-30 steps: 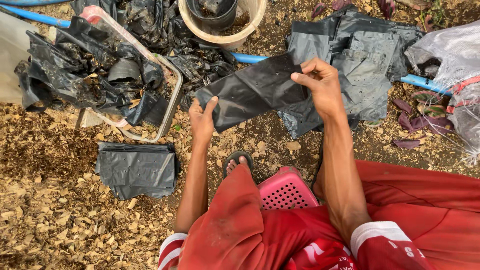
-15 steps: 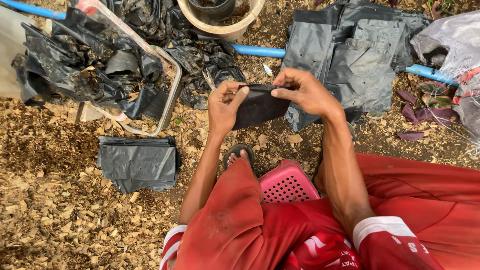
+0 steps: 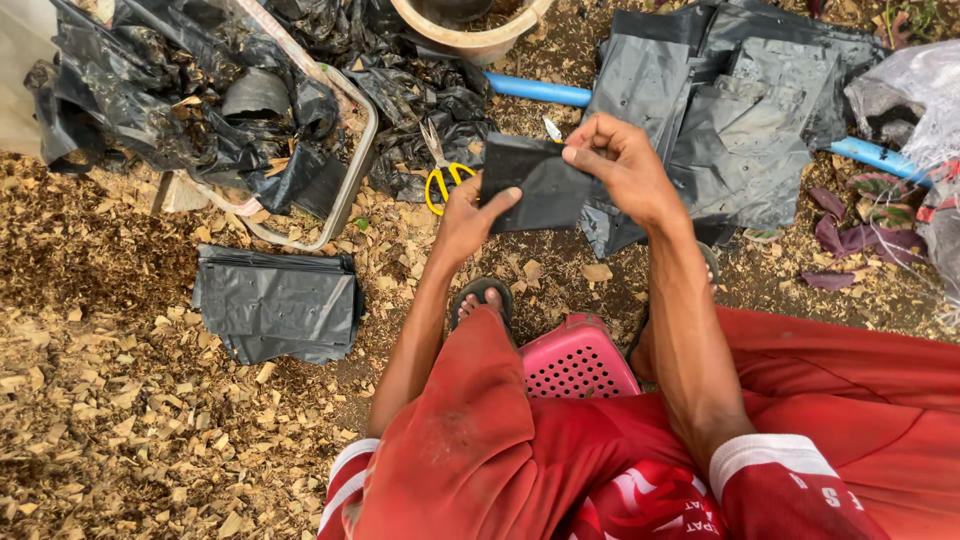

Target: The person sits on a low stool and uses yellow-handled scissors to cut black plastic sheets into smaller rectangular pieces. The person folds the sheets and cuts them one by one, stacking the finished pieces on the ground.

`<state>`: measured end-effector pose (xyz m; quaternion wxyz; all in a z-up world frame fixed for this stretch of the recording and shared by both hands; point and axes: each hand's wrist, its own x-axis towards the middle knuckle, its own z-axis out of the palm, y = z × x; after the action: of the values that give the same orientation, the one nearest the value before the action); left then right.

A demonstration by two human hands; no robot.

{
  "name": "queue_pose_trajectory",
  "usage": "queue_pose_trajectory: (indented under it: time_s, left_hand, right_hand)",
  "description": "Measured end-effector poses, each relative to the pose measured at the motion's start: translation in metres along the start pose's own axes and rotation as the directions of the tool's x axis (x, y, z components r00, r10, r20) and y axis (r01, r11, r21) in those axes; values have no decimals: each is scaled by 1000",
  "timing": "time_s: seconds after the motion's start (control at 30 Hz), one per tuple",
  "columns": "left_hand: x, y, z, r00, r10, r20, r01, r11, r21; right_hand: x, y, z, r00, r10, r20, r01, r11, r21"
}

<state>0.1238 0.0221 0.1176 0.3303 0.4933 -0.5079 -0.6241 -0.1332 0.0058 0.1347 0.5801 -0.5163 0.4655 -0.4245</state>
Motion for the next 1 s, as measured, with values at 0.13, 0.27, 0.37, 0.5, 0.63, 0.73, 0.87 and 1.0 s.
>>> queue_pose_trajectory:
  time_s: [0.13,0.27,0.37,0.5,0.63,0.73,0.87,1.0]
  left_hand:
    - [10,-40,-12,960,-150,-238,100,973,-210]
    - [5,-57,-17,935,-56,-350,0,988,-157]
    - [1,-58,-11,944,-4,-330,-57,983,-177]
    - [1,-57,-2,935,-50,-352,-41,969,-246]
    - [2,-57,-6,936,-55,-348,-127,868,-479]
    - [2,-54,-16,935,-16,-354,-181,838,-514]
    - [8,-29,-25,923,55,-380,-187,928,-321]
    - [9,19,-30,937,161,-310,-198,976,-91]
  right_hand:
    - [4,54,-29,934,111,-340,-153,983,-101]
    - [-16,117,-46,756,146,-638,-564,639,-523]
    - [-20,167,-25,715,-22,-699,-629,416,-657]
    - [-31,206,-15,642,-105,-759,-593,559,-579]
    - [-30,193,-43,624,-171,-763,-462,706,-536]
    - [-15,138,-73,641,-338,-689,-145,828,-541]
    - [-27,6,-102,873,-258,-414,-66,779,-624]
    - [-67,-113,-73,962,-195,-193,-71,504,-861]
